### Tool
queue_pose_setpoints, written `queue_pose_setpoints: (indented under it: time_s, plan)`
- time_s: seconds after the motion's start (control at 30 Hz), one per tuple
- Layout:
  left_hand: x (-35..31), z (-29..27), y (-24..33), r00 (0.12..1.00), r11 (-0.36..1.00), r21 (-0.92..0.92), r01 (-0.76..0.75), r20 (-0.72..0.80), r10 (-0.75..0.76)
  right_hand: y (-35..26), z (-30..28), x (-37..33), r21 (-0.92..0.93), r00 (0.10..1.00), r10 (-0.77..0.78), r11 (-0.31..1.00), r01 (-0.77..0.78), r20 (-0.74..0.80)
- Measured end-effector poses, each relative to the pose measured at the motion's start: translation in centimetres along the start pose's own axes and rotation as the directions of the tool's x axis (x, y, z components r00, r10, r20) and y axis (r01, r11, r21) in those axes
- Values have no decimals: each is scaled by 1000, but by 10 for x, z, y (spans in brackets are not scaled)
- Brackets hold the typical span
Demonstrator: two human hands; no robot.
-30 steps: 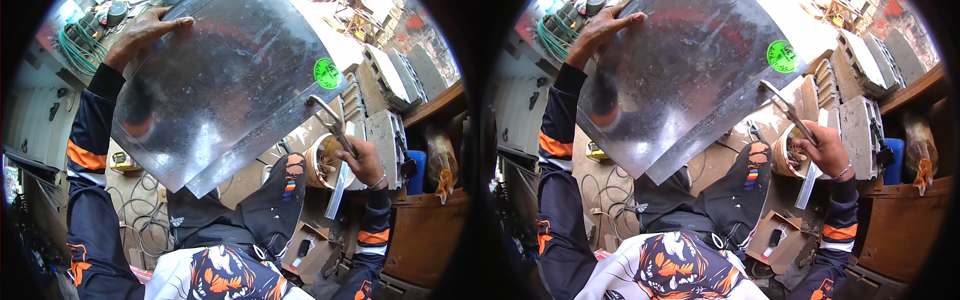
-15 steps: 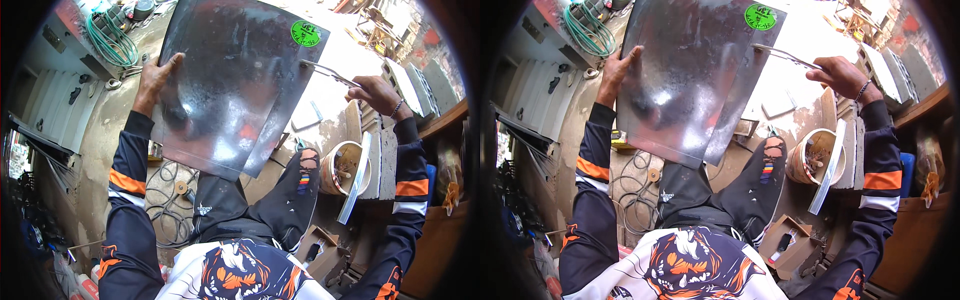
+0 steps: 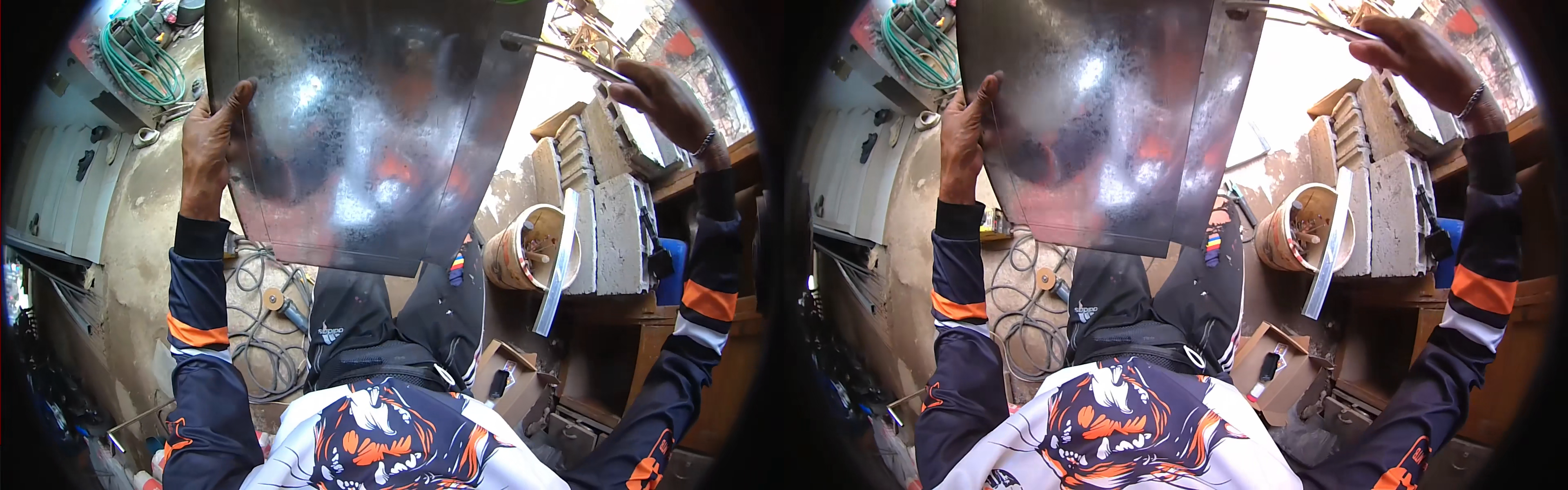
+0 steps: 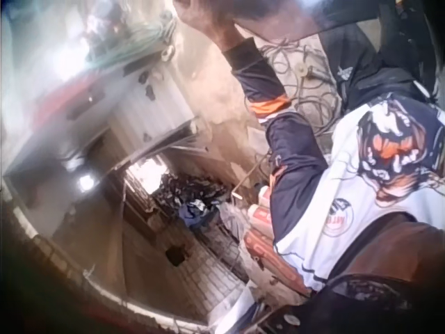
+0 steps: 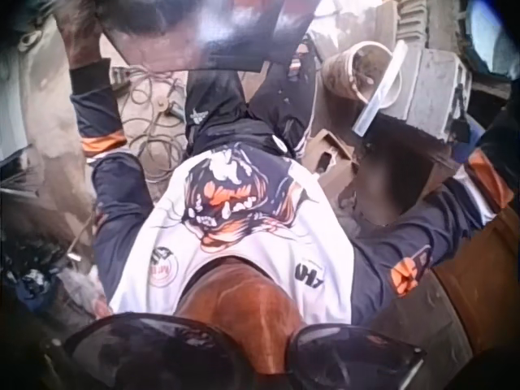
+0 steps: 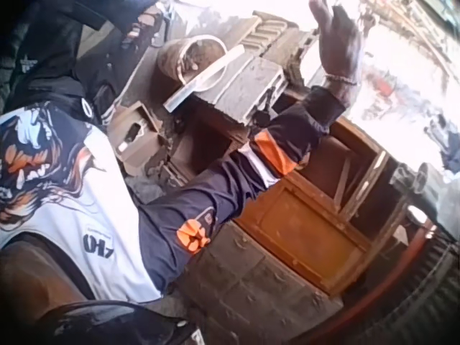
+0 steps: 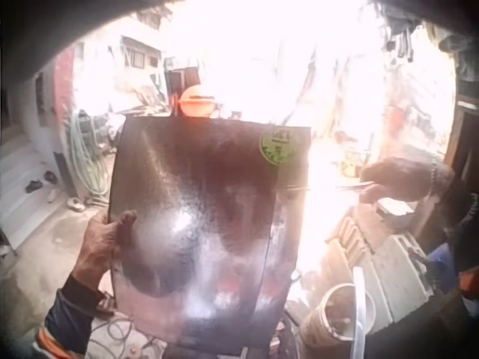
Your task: The person uses tin snips to cut a rectangular metal sheet placed on a small workbench. They repeatedly reposition the sheet and the snips to make multiple cuts along its edges.
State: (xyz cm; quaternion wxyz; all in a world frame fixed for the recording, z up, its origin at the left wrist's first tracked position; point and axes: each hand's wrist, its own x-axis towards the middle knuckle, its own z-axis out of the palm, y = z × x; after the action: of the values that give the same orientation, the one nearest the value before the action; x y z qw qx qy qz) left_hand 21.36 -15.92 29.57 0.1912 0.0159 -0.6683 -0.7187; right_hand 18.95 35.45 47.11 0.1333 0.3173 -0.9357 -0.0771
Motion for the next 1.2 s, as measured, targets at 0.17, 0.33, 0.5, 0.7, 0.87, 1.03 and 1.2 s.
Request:
queue_pose_setpoints:
  time_s: [0.17,0.33,0.5,0.7,0.87,1.03,1.2]
  plan:
    - [-8,29,-9,998,989,-138,58,32,-54,14,-31,-21,-54,979,158,987,-152,130]
    - [-21,69,-30,997,989,-134,-63,27,67,23,-25,-46,-43,908,335,941,-335,252]
    - [-26,84,-58,997,984,-168,53,61,-43,29,-2,-74,98,937,278,948,-303,210]
    - [-9,64,-41,897,984,-15,179,414,-157,11,-16,-95,151,957,241,952,-265,159]
    - [7,78,2,912,989,-150,-14,402,74,-5,-16,-106,163,955,251,947,-276,157]
    - [-3,97,17,956,997,34,64,284,-71,-18,-19,-122,59,956,244,965,-256,163]
    - [-21,103,18,981,999,-33,17,191,-11,-39,-11,-131,-74,937,334,942,-327,106]
